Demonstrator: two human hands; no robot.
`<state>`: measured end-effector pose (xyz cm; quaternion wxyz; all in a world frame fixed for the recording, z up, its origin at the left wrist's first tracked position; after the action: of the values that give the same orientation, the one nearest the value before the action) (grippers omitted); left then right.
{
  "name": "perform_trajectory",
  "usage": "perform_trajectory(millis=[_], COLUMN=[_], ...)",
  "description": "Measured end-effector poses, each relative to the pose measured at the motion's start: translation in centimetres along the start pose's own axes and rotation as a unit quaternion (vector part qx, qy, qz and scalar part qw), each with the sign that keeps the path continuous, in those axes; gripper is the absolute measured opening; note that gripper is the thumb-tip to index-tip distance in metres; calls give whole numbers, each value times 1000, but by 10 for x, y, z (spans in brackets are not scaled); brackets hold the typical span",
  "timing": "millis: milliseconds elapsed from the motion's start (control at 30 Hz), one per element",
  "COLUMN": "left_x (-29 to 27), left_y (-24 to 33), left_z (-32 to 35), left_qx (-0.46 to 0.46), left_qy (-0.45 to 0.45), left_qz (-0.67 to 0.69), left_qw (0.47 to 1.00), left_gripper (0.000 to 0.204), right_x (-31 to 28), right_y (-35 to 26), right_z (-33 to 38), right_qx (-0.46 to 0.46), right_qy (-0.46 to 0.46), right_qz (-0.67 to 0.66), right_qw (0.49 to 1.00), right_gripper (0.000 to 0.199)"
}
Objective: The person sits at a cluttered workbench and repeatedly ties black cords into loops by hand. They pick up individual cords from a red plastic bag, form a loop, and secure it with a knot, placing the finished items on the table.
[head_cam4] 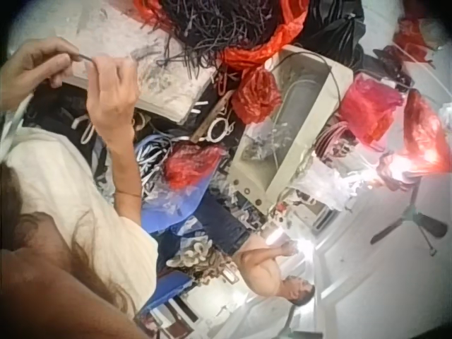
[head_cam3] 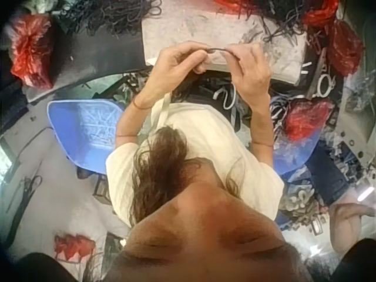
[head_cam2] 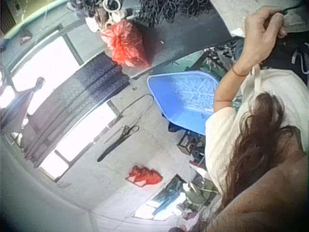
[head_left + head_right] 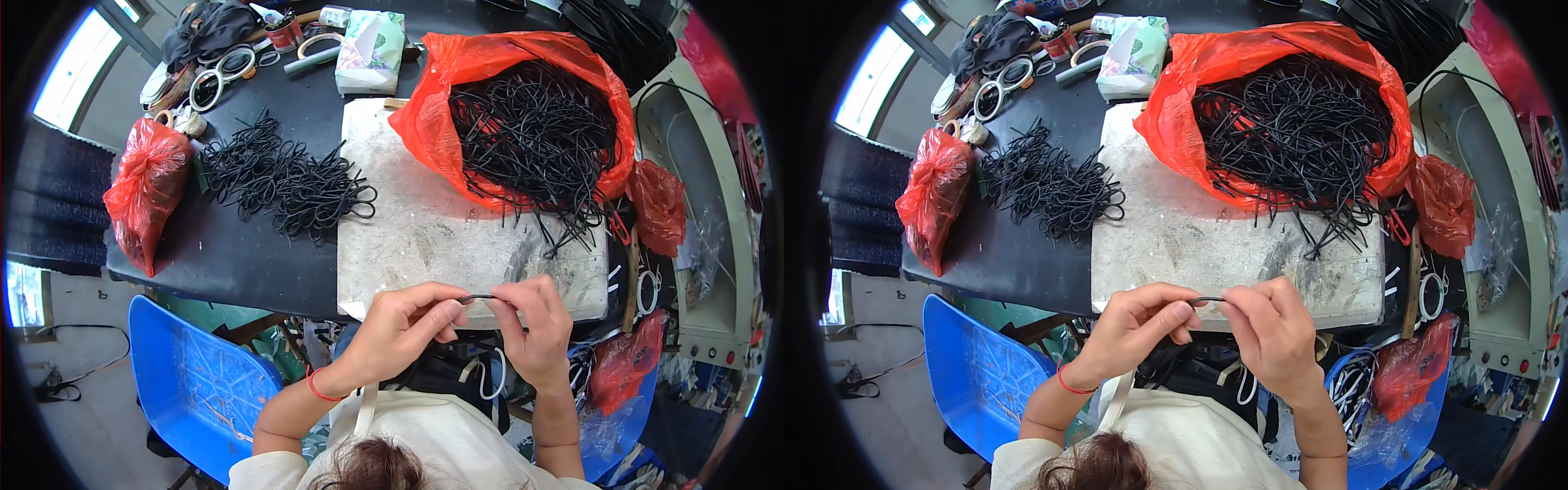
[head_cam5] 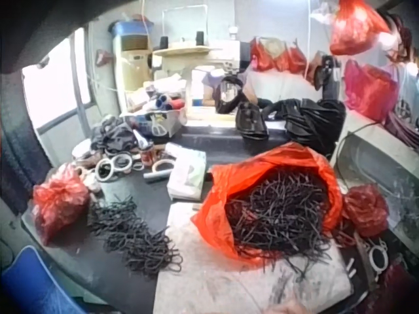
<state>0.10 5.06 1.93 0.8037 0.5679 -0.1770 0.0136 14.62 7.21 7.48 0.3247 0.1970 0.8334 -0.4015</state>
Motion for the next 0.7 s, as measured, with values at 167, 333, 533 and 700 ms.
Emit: perform_trajectory(millis=[167, 333, 533, 700], left_x=[-13, -11, -6, -13], left_y=[1, -7, -14, -25], left_z=[5, 3, -16, -19], left_qx=[-29, -41, -2, 15], left_qy=[-6, 8, 94, 112], left_qz=[-58, -30, 182, 216], left_qw=[998, 999, 979, 970], left_gripper=[24, 23, 21, 21], right_x=[-12, -12, 32, 40], right_y=[4, 16, -3, -3], right_z=[-6, -14, -15, -8], right_qx=[4, 49, 30, 50], right_qy=[35, 138, 64, 22], right_qz=[65, 70, 14, -42], right_qw=[997, 987, 997, 998], right_gripper=[25, 23, 22, 22])
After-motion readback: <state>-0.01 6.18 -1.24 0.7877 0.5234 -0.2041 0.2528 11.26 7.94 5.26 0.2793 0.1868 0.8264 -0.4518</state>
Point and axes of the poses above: each hand's wrist, its own z-axis away from the middle knuckle, its own x-axis out of the palm, y = z × x, the point moved 6 cm from there along -z, towards the middle knuckle, and after that the axes turned 3 degrees about z, right-handed, at the moved point
